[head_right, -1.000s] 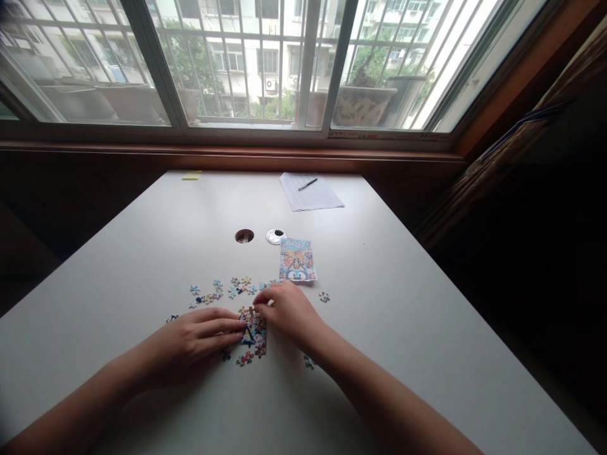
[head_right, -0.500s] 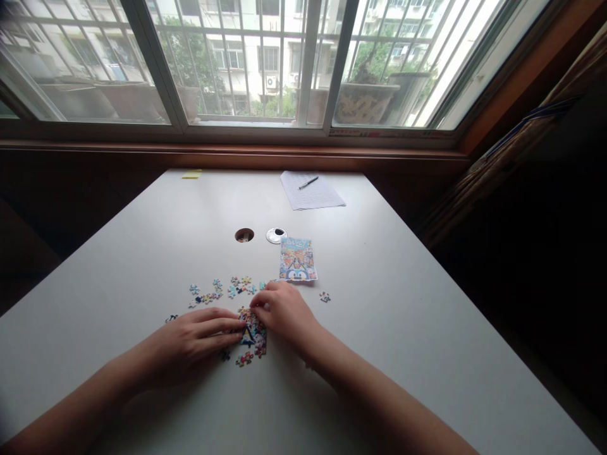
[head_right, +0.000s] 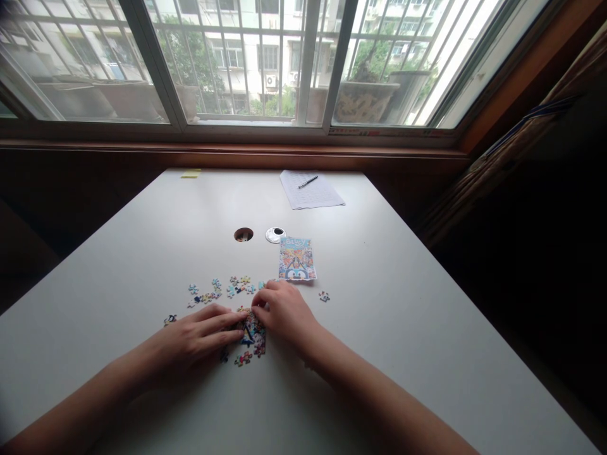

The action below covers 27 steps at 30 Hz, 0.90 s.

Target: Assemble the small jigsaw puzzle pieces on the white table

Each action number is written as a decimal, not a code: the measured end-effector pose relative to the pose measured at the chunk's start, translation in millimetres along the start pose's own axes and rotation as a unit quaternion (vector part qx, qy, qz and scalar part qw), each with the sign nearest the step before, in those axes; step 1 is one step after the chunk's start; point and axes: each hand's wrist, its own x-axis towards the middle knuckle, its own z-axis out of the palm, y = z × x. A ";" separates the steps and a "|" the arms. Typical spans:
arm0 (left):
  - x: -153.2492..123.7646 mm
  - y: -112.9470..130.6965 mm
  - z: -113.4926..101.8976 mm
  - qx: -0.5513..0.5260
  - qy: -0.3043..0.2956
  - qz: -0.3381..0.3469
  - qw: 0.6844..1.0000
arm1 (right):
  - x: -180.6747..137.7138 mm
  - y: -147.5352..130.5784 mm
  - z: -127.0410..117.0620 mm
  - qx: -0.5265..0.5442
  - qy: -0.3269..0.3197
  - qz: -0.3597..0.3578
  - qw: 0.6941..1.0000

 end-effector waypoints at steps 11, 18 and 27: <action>-0.1 -0.1 2.4 -0.002 0.004 -0.005 1.000 | 3.2 9.3 -9.5 -0.008 -0.001 -0.016 1.000; -0.3 0.0 2.7 -0.009 0.009 -0.008 1.000 | 2.4 9.9 -14.2 -0.012 -0.016 -0.020 1.000; 0.2 0.0 1.7 -0.009 0.010 -0.004 1.000 | 1.0 12.9 -9.6 -0.011 -0.031 -0.035 0.999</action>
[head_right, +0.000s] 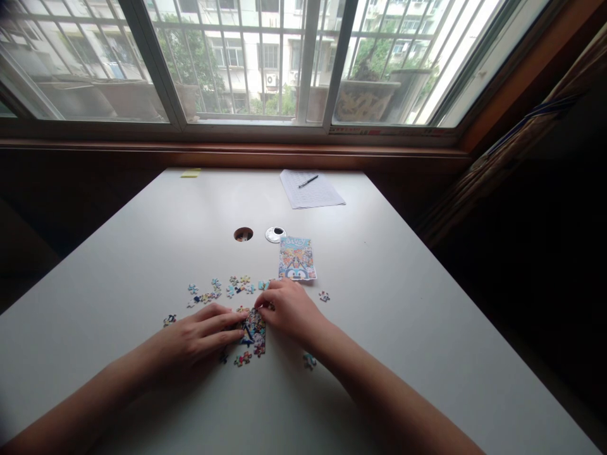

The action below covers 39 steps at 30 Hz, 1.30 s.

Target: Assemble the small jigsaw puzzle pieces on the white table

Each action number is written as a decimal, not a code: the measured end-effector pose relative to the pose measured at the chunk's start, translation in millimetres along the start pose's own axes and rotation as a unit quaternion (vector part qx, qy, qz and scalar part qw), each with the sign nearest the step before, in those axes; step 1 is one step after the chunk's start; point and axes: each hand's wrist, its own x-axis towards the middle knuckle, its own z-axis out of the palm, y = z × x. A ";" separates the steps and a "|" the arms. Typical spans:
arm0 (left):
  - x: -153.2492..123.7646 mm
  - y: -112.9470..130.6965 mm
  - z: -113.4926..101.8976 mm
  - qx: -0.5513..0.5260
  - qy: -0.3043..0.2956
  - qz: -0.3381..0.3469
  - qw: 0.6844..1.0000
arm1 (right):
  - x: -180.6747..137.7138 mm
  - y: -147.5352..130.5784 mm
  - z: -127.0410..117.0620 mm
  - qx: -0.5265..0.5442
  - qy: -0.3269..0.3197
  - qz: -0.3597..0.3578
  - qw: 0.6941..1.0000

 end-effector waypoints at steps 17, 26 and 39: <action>2.1 3.3 -4.1 0.005 -0.016 0.000 1.000 | 0.8 -0.7 3.4 0.016 -0.006 0.014 1.000; 1.6 4.5 -5.2 -0.002 -0.020 -0.007 1.000 | 0.4 -0.4 1.0 -0.039 0.001 -0.027 0.999; 0.9 4.7 -4.7 -0.002 -0.018 -0.017 1.000 | -3.2 -6.5 -5.0 -0.127 -0.001 -0.099 0.987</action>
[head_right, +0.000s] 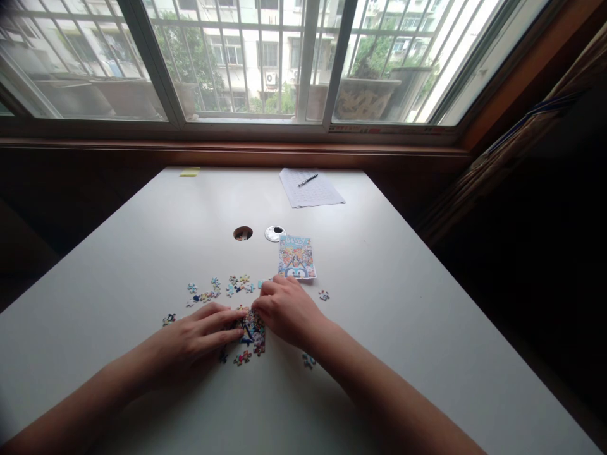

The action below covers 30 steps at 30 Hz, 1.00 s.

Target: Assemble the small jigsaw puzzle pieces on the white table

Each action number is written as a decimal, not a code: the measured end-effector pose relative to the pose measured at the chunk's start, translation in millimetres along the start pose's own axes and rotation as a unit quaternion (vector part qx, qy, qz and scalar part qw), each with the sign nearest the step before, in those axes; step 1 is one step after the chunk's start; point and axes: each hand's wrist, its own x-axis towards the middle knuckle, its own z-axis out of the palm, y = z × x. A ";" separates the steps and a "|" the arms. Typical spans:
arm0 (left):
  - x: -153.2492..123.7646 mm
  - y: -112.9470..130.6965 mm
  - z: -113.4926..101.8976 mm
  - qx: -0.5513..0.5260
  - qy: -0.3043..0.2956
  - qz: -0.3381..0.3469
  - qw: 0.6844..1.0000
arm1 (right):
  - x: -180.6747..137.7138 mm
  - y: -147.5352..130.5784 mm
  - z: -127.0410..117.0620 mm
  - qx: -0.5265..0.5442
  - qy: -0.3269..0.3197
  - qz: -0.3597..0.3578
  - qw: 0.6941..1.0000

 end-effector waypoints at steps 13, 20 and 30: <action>-0.6 0.9 -0.1 -0.008 0.033 0.020 0.999 | -1.4 6.3 -1.4 0.003 0.001 -0.022 1.000; -4.4 -2.2 -2.0 -0.031 0.112 0.001 0.993 | -1.1 15.0 4.4 0.024 0.079 0.016 0.996; -2.3 -4.8 -2.2 0.009 0.142 -0.061 0.988 | -4.9 20.3 7.8 0.041 0.085 0.080 0.992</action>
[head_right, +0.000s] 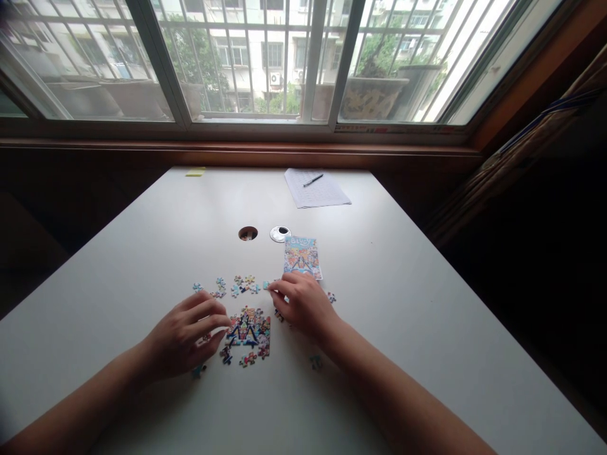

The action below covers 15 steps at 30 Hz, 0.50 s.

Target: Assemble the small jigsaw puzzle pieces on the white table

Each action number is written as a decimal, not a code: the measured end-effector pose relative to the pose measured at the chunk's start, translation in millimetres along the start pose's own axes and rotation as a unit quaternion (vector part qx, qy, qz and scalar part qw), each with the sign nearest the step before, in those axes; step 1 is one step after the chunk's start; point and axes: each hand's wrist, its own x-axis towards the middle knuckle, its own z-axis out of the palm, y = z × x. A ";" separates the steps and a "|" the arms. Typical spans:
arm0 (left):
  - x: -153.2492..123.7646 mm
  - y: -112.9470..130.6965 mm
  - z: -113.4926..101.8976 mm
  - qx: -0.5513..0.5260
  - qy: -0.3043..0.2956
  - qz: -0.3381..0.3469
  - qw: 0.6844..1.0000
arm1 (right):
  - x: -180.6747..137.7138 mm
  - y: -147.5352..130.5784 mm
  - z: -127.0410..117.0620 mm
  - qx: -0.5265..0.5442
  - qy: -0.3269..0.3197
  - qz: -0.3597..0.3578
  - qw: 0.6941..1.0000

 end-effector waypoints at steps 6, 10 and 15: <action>-1.1 -4.4 -1.6 0.020 -0.018 -0.024 0.999 | 1.8 -12.0 -19.4 0.007 -0.044 -0.003 0.999; -2.1 -7.0 -4.1 0.022 -0.031 -0.036 0.999 | -1.2 -19.4 -35.2 0.006 -0.099 0.002 0.995; -2.9 -8.2 -6.2 0.022 -0.057 -0.046 0.997 | -12.7 -29.3 -43.8 -0.006 -0.152 0.007 0.988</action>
